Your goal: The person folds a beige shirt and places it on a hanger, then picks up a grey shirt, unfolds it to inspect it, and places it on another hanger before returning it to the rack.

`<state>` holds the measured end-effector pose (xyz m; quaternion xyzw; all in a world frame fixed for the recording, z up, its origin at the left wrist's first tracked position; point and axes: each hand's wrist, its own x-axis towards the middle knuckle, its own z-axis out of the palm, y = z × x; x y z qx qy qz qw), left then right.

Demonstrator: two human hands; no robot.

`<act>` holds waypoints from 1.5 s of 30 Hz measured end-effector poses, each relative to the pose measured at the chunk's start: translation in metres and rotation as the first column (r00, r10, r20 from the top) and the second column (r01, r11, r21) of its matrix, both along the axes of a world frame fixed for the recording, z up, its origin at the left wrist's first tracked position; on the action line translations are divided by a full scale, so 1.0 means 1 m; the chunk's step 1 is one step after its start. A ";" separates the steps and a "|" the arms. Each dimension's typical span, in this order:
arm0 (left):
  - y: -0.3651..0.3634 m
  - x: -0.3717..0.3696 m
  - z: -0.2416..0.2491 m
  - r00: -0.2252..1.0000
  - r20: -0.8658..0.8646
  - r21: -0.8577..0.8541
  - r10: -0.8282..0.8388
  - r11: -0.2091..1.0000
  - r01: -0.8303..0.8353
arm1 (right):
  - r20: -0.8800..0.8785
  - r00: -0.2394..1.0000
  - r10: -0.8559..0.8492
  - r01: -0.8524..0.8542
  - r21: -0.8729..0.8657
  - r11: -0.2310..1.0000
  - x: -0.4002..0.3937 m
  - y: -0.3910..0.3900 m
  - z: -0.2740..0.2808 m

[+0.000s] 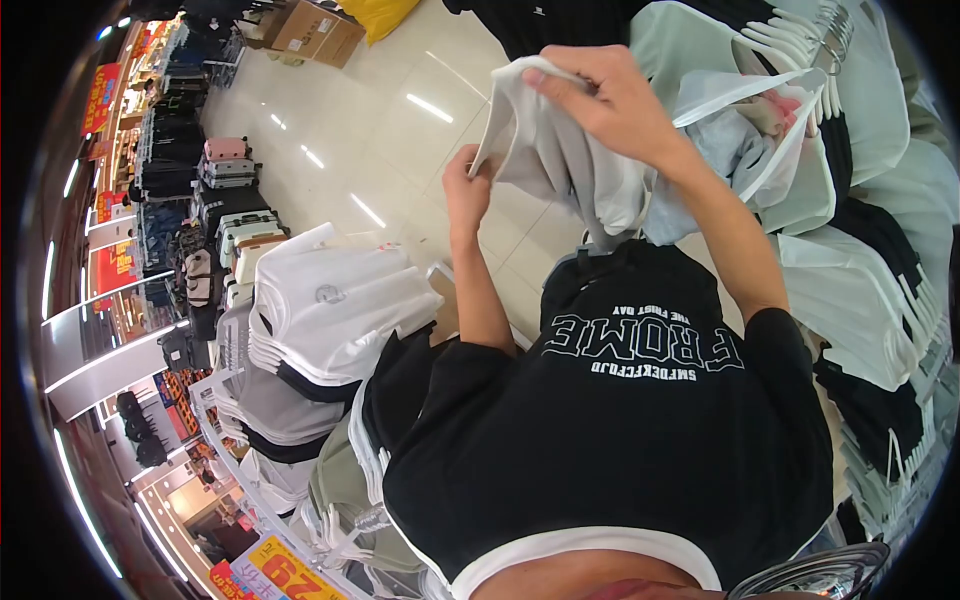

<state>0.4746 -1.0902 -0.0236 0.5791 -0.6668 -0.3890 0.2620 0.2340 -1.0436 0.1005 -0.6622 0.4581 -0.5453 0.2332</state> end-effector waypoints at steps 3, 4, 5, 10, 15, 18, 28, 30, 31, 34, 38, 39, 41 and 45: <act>-0.010 0.014 -0.003 0.935 -0.299 0.009 0.193 0.980 -0.200 | 0.003 0.997 -0.079 0.079 0.025 0.997 -0.015 0.001 0.000; -0.014 0.019 -0.003 0.882 -0.402 0.018 0.245 0.965 -0.260 | 0.007 0.995 -0.099 0.099 0.043 0.994 -0.019 0.002 -0.001; -0.022 0.023 -0.004 0.818 -0.498 0.055 0.286 0.952 -0.300 | 0.006 0.994 -0.110 0.110 0.064 0.992 -0.023 0.002 -0.001; -0.027 0.005 0.043 0.741 -0.619 -0.121 0.261 0.900 -0.418 | -0.053 0.972 -0.231 0.233 0.057 0.971 -0.041 -0.007 -0.016; -0.030 -0.008 0.062 0.741 -0.632 -0.200 0.226 0.877 -0.438 | -0.079 0.938 -0.337 0.339 0.005 0.941 -0.048 -0.010 -0.025; -0.034 -0.014 0.061 0.683 -0.692 -0.194 0.233 0.852 -0.487 | -0.104 0.915 -0.390 0.391 -0.008 0.920 -0.045 -0.010 -0.030; -0.025 -0.026 0.041 0.681 -0.721 -0.348 0.130 0.782 -0.518 | -0.117 0.979 -0.169 0.188 0.178 0.966 0.016 0.001 -0.069; 0.000 -0.033 0.055 0.729 -0.663 -0.341 0.171 0.798 -0.497 | -0.041 0.998 -0.048 0.056 0.238 0.970 0.050 0.010 -0.077; 0.011 -0.035 0.055 0.693 -0.712 -0.315 0.116 0.829 -0.462 | 0.025 0.999 0.037 -0.042 0.262 0.964 0.064 0.011 -0.087; 0.041 -0.031 0.049 0.669 -0.736 -0.278 0.102 0.856 -0.437 | -0.071 0.979 0.190 -0.156 0.334 0.929 0.085 0.005 -0.138; 0.070 -0.006 0.039 0.720 -0.660 -0.380 0.212 0.733 -0.564 | -0.063 0.962 0.264 -0.227 0.351 0.909 0.124 0.005 -0.162; 0.076 0.002 0.036 0.720 -0.650 -0.361 0.243 0.735 -0.574 | -0.081 0.953 0.291 -0.237 0.398 0.886 0.128 0.004 -0.176; 0.087 0.018 0.030 0.682 -0.666 -0.329 0.303 0.700 -0.633 | -0.088 0.943 0.322 -0.263 0.398 0.879 0.151 0.009 -0.181; 0.123 0.034 0.019 0.595 -0.646 -0.278 0.478 0.579 -0.767 | -0.036 0.853 0.520 -0.438 0.492 0.752 0.172 0.039 -0.193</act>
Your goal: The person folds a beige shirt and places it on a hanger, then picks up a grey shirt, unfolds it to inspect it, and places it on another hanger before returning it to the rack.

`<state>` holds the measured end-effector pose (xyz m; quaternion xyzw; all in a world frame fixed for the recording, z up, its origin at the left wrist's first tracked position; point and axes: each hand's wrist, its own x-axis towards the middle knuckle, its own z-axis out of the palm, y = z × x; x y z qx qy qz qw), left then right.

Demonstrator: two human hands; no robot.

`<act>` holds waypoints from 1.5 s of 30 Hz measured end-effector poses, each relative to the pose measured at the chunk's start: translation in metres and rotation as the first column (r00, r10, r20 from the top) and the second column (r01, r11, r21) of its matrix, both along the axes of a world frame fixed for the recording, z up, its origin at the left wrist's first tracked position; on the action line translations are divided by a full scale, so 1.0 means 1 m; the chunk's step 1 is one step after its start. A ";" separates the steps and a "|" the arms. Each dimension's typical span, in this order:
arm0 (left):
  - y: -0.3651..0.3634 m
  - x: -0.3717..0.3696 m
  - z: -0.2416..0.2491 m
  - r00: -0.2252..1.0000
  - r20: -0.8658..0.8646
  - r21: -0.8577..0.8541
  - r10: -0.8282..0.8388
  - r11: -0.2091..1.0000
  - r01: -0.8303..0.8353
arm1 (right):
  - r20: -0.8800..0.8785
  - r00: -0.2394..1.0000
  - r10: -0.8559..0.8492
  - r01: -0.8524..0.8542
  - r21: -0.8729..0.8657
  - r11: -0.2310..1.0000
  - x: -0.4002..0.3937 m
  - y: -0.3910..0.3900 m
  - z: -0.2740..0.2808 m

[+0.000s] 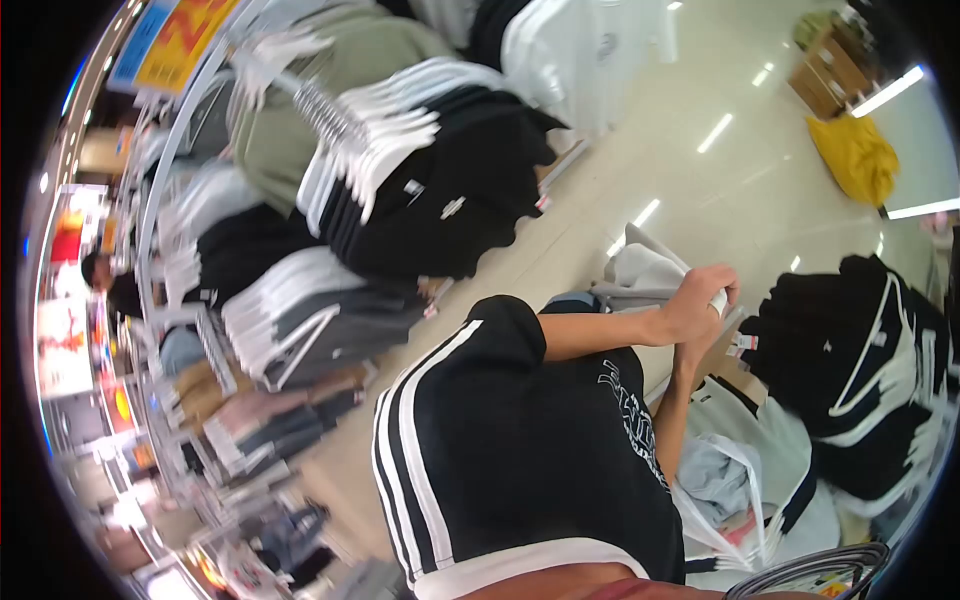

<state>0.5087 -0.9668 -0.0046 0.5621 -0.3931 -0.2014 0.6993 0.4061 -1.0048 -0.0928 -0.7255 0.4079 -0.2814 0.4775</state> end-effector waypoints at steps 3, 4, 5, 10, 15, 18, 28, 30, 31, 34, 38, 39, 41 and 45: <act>0.031 0.001 -0.007 0.974 0.085 0.039 0.210 0.976 -0.214 | 0.284 0.954 0.101 -0.068 -0.125 0.990 0.018 0.043 0.024; 0.044 0.001 -0.010 0.963 0.113 0.069 0.244 0.965 -0.253 | 0.295 0.943 0.157 -0.121 -0.138 0.983 0.017 0.049 0.018; 0.059 0.000 -0.013 0.950 0.139 0.103 0.280 0.950 -0.295 | 0.304 0.928 0.215 -0.177 -0.148 0.973 0.013 0.057 0.008; 0.146 -0.027 -0.030 0.816 0.285 0.172 0.503 0.811 -0.559 | 0.274 0.855 0.440 -0.406 -0.173 0.897 0.009 0.106 -0.015; 0.229 -0.048 -0.016 0.659 0.363 0.204 0.659 0.634 -0.746 | 0.259 0.824 0.505 -0.533 0.050 0.845 0.008 0.162 -0.010; 0.283 -0.060 -0.001 0.542 0.375 0.205 0.752 0.502 -0.840 | 0.171 0.774 0.609 -0.616 -0.019 0.788 0.012 0.193 -0.022; 0.495 -0.114 -0.005 0.143 0.328 0.128 0.934 0.106 -0.986 | -0.033 0.597 0.801 -0.793 -0.175 0.584 0.008 0.298 -0.049; 0.545 -0.131 -0.007 0.075 0.310 0.127 0.948 0.037 -0.991 | -0.022 0.553 0.833 -0.821 -0.184 0.540 0.004 0.346 -0.047; 0.570 -0.142 -0.008 0.045 0.298 0.128 0.954 0.006 -0.992 | -0.043 0.524 0.851 -0.840 -0.191 0.508 -0.001 0.371 -0.043; 0.652 -0.177 -0.024 -0.043 0.240 0.188 0.970 -0.090 -0.978 | -0.026 0.432 0.902 -0.883 -0.218 0.416 -0.007 0.446 -0.040; 0.745 -0.239 -0.049 -0.203 0.192 0.232 0.960 -0.245 -0.941 | 0.050 0.228 0.972 -0.967 -0.102 0.232 -0.023 0.551 -0.029; 0.763 -0.253 -0.051 -0.262 0.192 0.261 0.946 -0.307 -0.915 | 0.047 0.182 0.982 -0.982 -0.043 0.184 -0.026 0.577 -0.017; 0.797 -0.282 -0.054 -0.375 0.198 0.317 0.905 -0.422 -0.850 | 0.031 0.087 0.996 -0.991 -0.098 0.089 -0.033 0.626 0.005; 0.864 -0.332 -0.067 -0.558 0.391 0.244 0.732 -0.667 -0.704 | 0.007 -0.151 0.988 -0.921 -0.365 -0.138 -0.033 0.707 0.042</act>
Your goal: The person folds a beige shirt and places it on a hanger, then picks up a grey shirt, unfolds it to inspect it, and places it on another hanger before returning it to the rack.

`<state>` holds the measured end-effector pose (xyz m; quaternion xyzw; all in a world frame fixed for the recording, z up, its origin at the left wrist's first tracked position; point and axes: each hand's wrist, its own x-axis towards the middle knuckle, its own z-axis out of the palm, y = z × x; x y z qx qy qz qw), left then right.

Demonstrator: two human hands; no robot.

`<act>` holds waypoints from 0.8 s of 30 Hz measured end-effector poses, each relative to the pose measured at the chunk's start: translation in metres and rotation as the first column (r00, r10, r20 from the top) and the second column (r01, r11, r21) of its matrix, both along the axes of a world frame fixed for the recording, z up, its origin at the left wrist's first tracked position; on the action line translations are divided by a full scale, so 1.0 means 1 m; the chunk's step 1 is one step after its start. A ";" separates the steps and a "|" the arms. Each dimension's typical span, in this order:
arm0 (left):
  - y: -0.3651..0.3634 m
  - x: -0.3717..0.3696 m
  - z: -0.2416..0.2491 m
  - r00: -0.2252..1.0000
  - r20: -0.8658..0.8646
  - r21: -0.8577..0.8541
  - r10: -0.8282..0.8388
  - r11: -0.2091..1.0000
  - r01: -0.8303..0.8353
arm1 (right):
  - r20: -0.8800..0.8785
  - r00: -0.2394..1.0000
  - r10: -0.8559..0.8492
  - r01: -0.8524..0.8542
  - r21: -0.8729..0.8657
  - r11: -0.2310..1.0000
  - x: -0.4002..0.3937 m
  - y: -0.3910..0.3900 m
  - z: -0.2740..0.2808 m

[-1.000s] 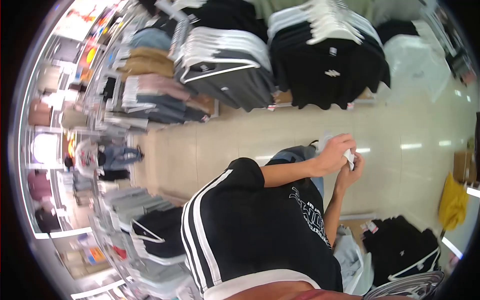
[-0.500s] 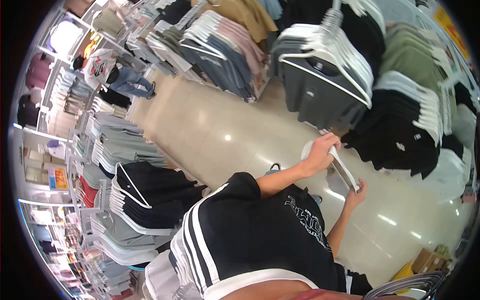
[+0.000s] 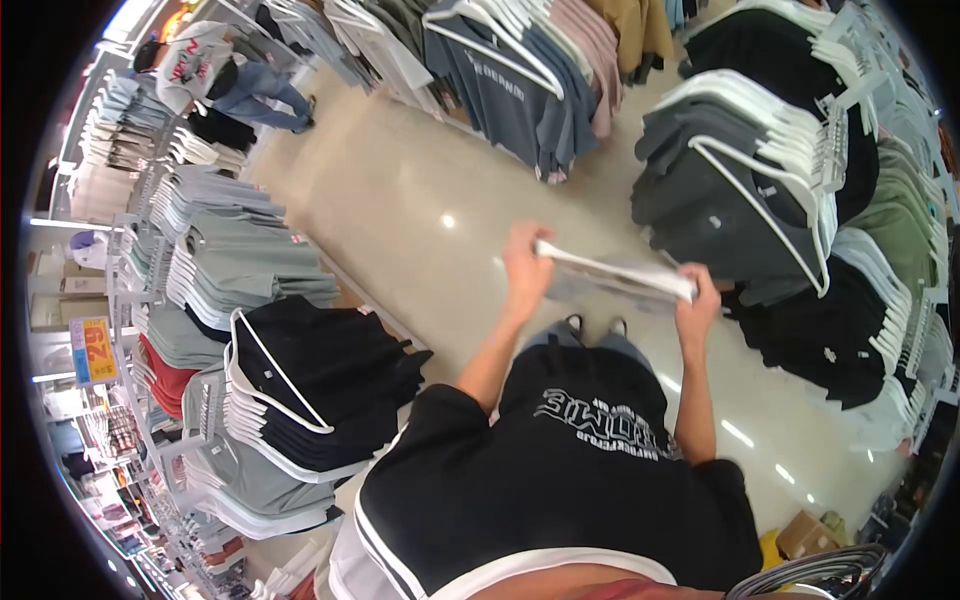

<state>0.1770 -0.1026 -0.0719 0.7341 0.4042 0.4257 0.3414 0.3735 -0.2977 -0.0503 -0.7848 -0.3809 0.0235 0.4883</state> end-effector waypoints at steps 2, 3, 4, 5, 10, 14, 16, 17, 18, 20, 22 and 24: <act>0.030 -0.021 0.005 0.999 -0.035 -0.054 0.027 0.998 -0.029 | -0.028 0.996 0.088 -0.088 0.021 0.996 0.003 0.039 0.024; 0.045 -0.029 0.005 1.000 -0.015 -0.117 0.008 0.993 -0.010 | -0.050 0.992 0.120 -0.118 0.036 0.992 0.006 0.059 0.031; 0.057 -0.038 0.006 1.000 0.001 -0.180 -0.005 0.984 0.005 | -0.077 0.985 0.152 -0.149 0.053 0.987 0.007 0.076 0.037; 0.067 -0.046 0.010 0.996 0.049 -0.296 -0.074 0.951 0.085 | -0.145 0.974 0.171 -0.173 0.003 0.985 0.006 0.090 0.045; 0.128 -0.064 0.039 0.966 0.055 -0.687 -0.251 0.693 0.219 | -0.158 0.936 0.313 -0.334 -0.133 0.933 0.026 0.175 0.052; 0.182 -0.062 0.033 0.976 0.045 -0.735 -0.213 0.655 0.176 | -0.249 0.877 0.411 -0.448 -0.118 0.886 0.038 0.236 0.039; 0.210 -0.048 0.033 0.959 0.257 -0.773 -0.117 0.571 0.276 | -0.272 0.842 0.466 -0.508 -0.112 0.854 0.044 0.268 0.016; 0.224 -0.042 0.035 0.935 0.350 -0.786 -0.062 0.524 0.329 | -0.310 0.835 0.455 -0.516 -0.149 0.844 0.043 0.284 0.010; 0.237 -0.036 0.038 0.933 0.353 -0.792 -0.071 0.507 0.339 | -0.351 0.826 0.441 -0.523 -0.189 0.831 0.043 0.295 0.003; 0.266 -0.021 0.045 0.924 0.374 -0.799 -0.080 0.477 0.365 | -0.334 0.823 0.460 -0.533 -0.171 0.829 0.043 0.319 -0.020; 0.292 -0.015 0.053 0.926 0.376 -0.782 -0.046 0.520 0.343 | -0.340 0.818 0.464 -0.536 -0.159 0.829 0.034 0.343 -0.030; 0.311 -0.023 0.055 0.927 0.376 -0.773 0.004 0.553 0.311 | -0.361 0.792 0.493 -0.572 -0.152 0.806 0.023 0.368 -0.033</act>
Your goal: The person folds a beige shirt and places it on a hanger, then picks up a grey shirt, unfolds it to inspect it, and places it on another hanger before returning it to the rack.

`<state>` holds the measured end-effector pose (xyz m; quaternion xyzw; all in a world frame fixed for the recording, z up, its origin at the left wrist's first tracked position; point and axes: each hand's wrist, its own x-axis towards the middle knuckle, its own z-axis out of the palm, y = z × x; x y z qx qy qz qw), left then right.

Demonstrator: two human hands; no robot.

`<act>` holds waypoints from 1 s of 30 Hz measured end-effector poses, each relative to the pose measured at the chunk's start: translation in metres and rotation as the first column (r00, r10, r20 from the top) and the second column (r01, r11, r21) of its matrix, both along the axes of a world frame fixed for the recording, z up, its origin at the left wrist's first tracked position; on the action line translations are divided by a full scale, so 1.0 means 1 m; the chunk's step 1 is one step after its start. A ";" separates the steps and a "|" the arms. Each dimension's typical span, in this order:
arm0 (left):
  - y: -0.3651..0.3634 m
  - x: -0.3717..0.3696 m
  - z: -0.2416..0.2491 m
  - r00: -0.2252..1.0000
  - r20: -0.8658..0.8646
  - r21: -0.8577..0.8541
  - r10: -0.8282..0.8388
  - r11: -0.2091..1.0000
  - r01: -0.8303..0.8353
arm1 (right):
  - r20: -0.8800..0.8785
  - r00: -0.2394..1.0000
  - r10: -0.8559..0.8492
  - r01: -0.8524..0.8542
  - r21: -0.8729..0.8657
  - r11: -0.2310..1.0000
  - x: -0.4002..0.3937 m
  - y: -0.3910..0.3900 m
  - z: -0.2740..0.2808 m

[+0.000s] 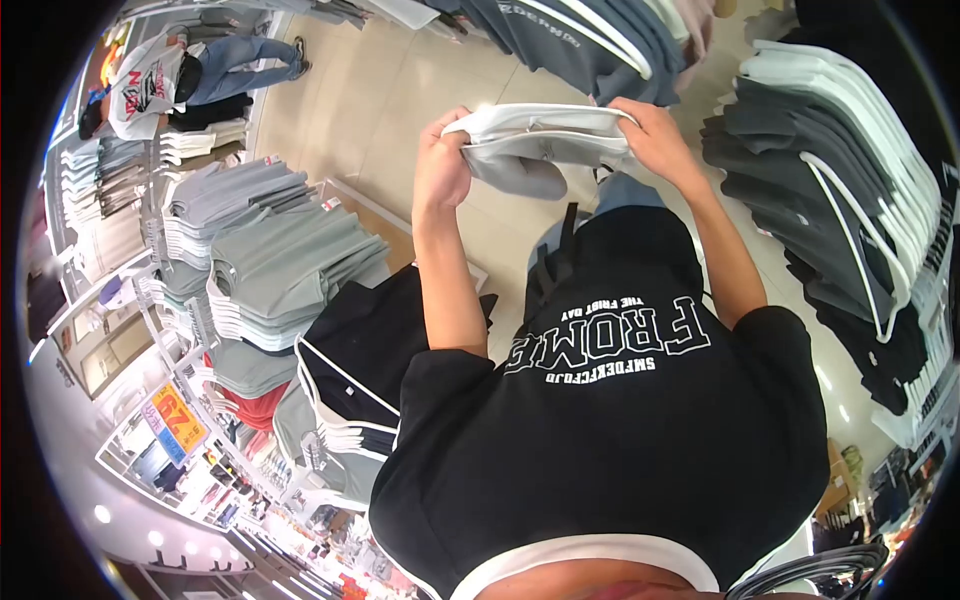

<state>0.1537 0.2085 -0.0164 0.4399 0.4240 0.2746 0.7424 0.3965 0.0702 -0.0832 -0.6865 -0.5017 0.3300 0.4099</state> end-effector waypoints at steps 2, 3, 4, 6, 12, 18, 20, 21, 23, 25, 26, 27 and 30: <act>0.017 -0.012 0.001 0.998 0.011 0.018 0.057 0.998 -0.057 | -0.056 0.998 0.012 -0.016 -0.068 0.998 -0.013 0.025 0.007; 0.027 -0.022 -0.004 0.996 0.033 0.022 0.082 0.996 -0.083 | -0.018 1.000 0.005 -0.003 0.089 0.996 -0.025 0.040 0.005; 0.038 -0.031 -0.007 0.994 0.041 0.033 0.098 0.994 -0.100 | -0.043 0.997 0.057 -0.055 0.047 0.997 -0.032 0.054 0.005; 0.061 -0.051 -0.012 0.992 0.057 0.059 0.116 0.991 -0.119 | -0.098 0.985 0.141 -0.145 -0.030 0.989 -0.059 0.080 0.015; 0.159 -0.116 -0.033 0.963 -0.122 0.262 0.239 0.944 -0.201 | -0.135 0.952 0.274 -0.252 0.161 0.954 -0.149 0.177 0.043; 0.263 -0.220 -0.055 0.929 -0.234 0.462 0.287 0.873 -0.154 | -0.124 0.992 0.004 0.018 0.171 0.985 -0.224 0.292 0.042; 0.296 -0.243 -0.063 0.914 -0.220 0.501 0.340 0.844 -0.194 | -0.132 0.991 -0.019 0.050 0.242 0.969 -0.242 0.317 0.055; 0.309 -0.251 -0.067 0.900 -0.224 0.536 0.375 0.819 -0.207 | -0.138 0.990 -0.031 0.069 0.278 0.958 -0.249 0.329 0.061; 0.331 -0.258 -0.079 0.848 -0.169 0.566 0.502 0.754 -0.333 | -0.051 0.999 0.018 -0.005 0.236 0.972 -0.256 0.346 0.068; 0.342 -0.242 -0.066 0.787 0.026 0.500 0.616 0.674 -0.544 | 0.014 0.995 0.095 -0.096 0.133 0.986 -0.256 0.361 0.071; 0.346 -0.231 -0.056 0.736 0.117 0.447 0.667 0.626 -0.639 | 0.065 0.993 0.102 -0.109 0.110 0.988 -0.253 0.369 0.068; 0.351 -0.224 -0.043 0.733 0.142 0.436 0.665 0.623 -0.649 | 0.118 0.987 0.109 -0.119 0.084 0.989 -0.249 0.377 0.061; 0.372 -0.219 -0.059 0.751 -0.008 0.673 0.660 0.559 -0.484 | 0.308 0.945 0.110 -0.103 -0.038 0.994 -0.234 0.390 0.038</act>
